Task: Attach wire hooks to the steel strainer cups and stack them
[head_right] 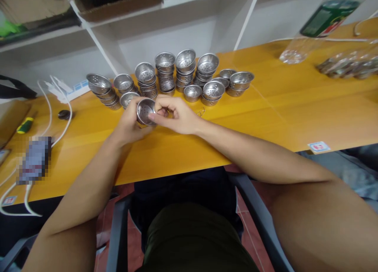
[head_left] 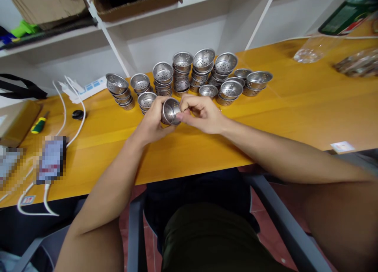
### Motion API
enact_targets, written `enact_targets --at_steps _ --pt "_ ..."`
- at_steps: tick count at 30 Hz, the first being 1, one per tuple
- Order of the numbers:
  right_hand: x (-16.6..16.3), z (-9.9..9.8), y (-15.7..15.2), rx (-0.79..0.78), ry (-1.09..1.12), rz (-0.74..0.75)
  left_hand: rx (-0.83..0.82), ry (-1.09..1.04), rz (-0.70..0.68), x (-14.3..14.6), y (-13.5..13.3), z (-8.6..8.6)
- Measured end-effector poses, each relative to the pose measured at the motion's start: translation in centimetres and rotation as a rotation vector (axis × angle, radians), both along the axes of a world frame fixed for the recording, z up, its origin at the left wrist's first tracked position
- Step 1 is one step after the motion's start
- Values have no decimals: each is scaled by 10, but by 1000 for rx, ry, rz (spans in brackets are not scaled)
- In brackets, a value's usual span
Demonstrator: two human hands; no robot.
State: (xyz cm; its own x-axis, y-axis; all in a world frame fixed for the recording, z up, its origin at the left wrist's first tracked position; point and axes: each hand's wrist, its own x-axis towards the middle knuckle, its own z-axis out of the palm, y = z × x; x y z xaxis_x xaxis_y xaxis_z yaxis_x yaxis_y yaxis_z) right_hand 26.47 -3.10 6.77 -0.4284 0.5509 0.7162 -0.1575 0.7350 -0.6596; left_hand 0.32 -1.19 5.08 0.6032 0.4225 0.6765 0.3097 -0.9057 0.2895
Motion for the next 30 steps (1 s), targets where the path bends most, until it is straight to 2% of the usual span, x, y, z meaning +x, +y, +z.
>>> enact_targets --at_steps 4,7,9,13,16,19,22,25,30 --pt "18 12 10 -120 87 117 54 -103 204 -11 7 0" --pt "44 21 22 -129 -25 92 14 -218 343 -26 21 -7" --pt "62 24 29 -104 -285 11 -9 -282 388 -36 33 -13" --pt "82 22 39 -40 -1005 -146 -79 -351 473 -48 52 -27" --pt "81 21 38 -29 -1225 -255 -138 -367 508 -50 58 -32" --pt "77 24 33 -21 -1208 -331 -173 -362 550 -51 58 -33" --pt "77 22 34 -15 -1144 -334 -166 -330 569 -55 58 -34" --pt "80 9 43 6 -1003 -317 -158 -311 566 -60 58 -36" --pt "77 -13 52 80 -784 -271 -233 -304 533 -61 55 -37"
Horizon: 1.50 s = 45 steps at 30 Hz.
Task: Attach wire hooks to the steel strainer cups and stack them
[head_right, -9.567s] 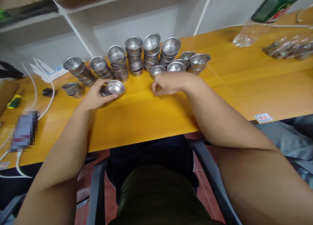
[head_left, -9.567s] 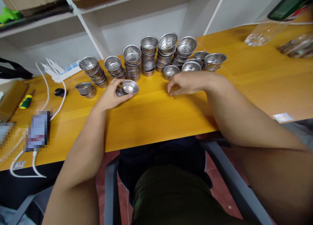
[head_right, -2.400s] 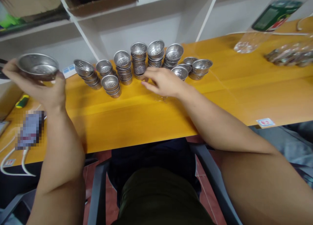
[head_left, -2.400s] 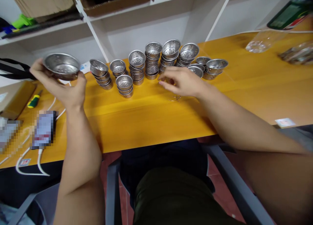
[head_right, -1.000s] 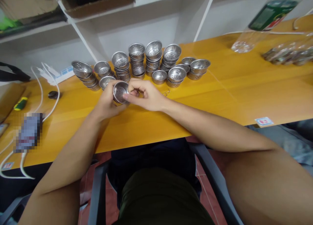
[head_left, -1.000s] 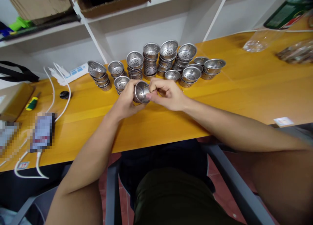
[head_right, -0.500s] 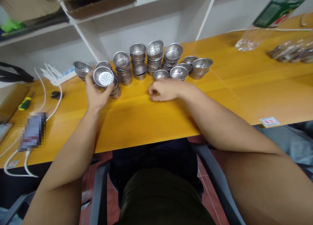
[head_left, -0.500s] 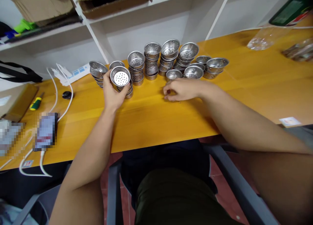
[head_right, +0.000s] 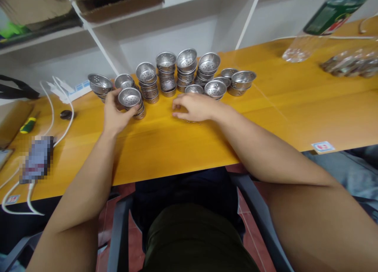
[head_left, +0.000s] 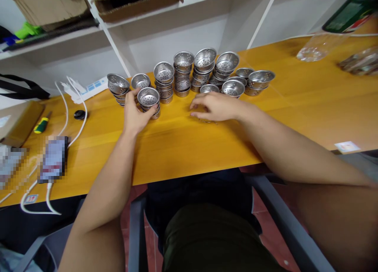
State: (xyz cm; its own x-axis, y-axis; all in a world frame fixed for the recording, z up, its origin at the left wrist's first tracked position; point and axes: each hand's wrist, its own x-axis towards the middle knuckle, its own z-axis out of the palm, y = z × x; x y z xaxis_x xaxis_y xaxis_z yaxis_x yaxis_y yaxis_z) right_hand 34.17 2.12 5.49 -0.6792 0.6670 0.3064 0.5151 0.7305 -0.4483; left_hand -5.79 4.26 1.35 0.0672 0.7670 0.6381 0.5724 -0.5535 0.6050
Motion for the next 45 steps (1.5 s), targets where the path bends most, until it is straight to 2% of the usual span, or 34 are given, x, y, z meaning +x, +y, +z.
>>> enact_targets --at_steps 6,10,14,17,26,30,33,37,41,42,45 --pt "-30 -8 -15 76 92 67 -63 -23 -46 8 -9 5" --pt "-56 -23 -17 91 236 121 -111 -31 -79 12 -12 9" --pt "-72 -38 -12 50 277 191 -106 -33 -107 17 -14 10" --pt "-75 -42 -11 11 296 193 -89 -45 -108 21 -14 10" --pt "-72 -40 -10 67 363 190 -51 -18 -120 26 -14 10" --pt "-69 -43 -11 43 382 175 -74 40 -133 29 -20 7" --pt "-69 -46 -13 36 336 193 -24 87 -109 28 -22 10" --pt "-71 -48 -15 0 270 219 79 82 -52 6 -17 26" --pt "-70 -51 -12 -9 273 201 235 -103 194 -42 2 38" --pt "-70 -52 -10 -5 277 197 233 -128 221 -54 9 39" --pt "-67 -53 -6 -1 292 185 194 -97 176 -76 28 33"
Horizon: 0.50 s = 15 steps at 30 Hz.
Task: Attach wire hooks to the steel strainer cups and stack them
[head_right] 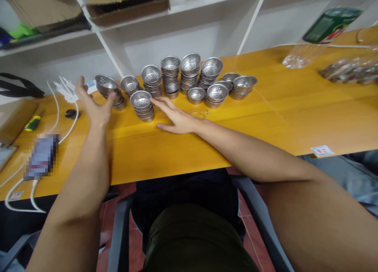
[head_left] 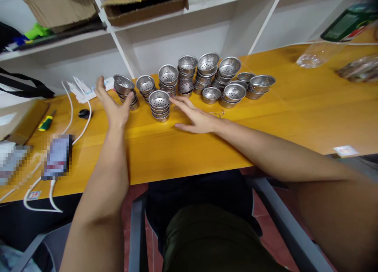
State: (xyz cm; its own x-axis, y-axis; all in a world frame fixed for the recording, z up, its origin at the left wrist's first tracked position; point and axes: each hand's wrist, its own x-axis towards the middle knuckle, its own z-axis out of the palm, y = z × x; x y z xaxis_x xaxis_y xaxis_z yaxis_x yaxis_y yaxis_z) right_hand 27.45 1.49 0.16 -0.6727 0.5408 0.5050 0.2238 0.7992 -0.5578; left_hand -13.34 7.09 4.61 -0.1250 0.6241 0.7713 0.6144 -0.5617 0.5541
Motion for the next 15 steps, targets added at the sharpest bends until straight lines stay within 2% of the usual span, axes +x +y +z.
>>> enact_targets --at_steps 2,7,12,15 --pt "2 0 1 2 9 -4 -15 23 -11 -2 9 -7" --pt "6 3 3 20 31 -2 5 -4 75 11 16 -16" --pt "7 3 4 39 35 -8 143 55 116 8 19 -8" --pt "9 10 2 66 72 -42 285 53 26 9 8 5"
